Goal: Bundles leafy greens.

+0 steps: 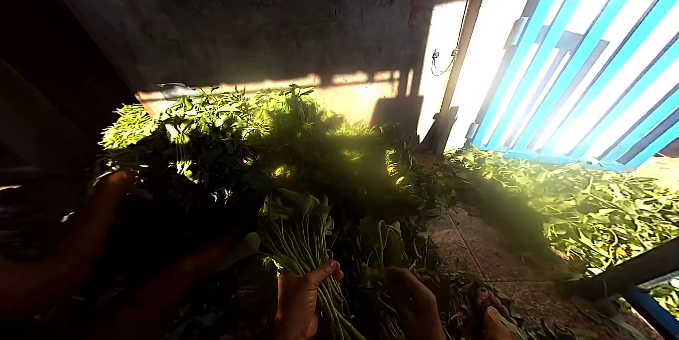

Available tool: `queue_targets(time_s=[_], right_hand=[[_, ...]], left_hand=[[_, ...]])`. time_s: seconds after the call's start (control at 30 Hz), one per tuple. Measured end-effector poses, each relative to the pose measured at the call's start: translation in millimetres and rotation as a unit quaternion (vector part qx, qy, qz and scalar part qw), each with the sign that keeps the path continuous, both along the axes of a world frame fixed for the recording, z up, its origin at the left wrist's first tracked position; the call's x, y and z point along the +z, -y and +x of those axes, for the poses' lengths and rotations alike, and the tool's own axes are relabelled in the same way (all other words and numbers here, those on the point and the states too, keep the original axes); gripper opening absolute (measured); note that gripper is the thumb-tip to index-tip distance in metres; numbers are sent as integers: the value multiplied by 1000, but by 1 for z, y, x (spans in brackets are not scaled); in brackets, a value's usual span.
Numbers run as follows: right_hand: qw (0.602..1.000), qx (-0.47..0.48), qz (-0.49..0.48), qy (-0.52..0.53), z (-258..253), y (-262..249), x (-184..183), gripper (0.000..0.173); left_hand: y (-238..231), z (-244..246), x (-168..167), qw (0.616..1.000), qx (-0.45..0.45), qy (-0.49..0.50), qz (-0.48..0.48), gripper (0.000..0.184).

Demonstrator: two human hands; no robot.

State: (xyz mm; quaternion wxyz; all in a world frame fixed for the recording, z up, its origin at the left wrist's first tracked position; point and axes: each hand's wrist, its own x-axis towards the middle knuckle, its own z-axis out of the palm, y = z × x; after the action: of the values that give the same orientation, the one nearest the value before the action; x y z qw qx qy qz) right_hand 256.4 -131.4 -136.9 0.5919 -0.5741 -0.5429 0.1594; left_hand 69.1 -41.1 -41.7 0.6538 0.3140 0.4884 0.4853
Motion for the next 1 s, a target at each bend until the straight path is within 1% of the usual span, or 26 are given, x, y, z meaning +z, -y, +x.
queue_targets(time_s=[0.07, 0.17, 0.27, 0.4, 0.53, 0.6, 0.7, 0.8, 0.87, 0.93, 1.0], right_hand=[[996, -43, -12, 76, -15, 2, 2, 20], [978, -98, -8, 184, -33, 5, 7, 19], [966, -109, 6, 236, -43, 5, 4, 19], [954, -107, 27, 279, -47, 4, 0, 19], [948, -98, 17, 301, -47, 4, 3, 19], [945, -91, 14, 313, -48, 4, 3, 20], [942, -70, 18, 326, -47, 4, 3, 21], [941, -47, 17, 334, -41, 8, 3, 22], [941, -46, 18, 334, -39, 9, 5, 22], [946, -40, 1, 322, -39, 10, 10, 26], [966, 15, -42, 253, -41, 13, 18, 33]], left_hand=[[6, 4, 2, 1000, -6, 2, 19, 35], [11, 7, 6, 998, -7, 8, 58, 36], [13, 6, 5, 995, -8, -3, 101, 38], [12, 5, 5, 991, 0, -32, 130, 40], [7, -2, 7, 993, -43, -30, 109, 50], [5, -3, 5, 993, -73, -27, 91, 48], [2, -1, 3, 993, -82, -32, 75, 42], [-1, -2, 1, 991, -89, -43, 90, 48], [1, -3, 4, 990, -98, -56, 80, 48], [4, -3, 6, 989, -119, -58, 68, 48], [6, -4, 7, 985, -145, -57, 68, 51]])
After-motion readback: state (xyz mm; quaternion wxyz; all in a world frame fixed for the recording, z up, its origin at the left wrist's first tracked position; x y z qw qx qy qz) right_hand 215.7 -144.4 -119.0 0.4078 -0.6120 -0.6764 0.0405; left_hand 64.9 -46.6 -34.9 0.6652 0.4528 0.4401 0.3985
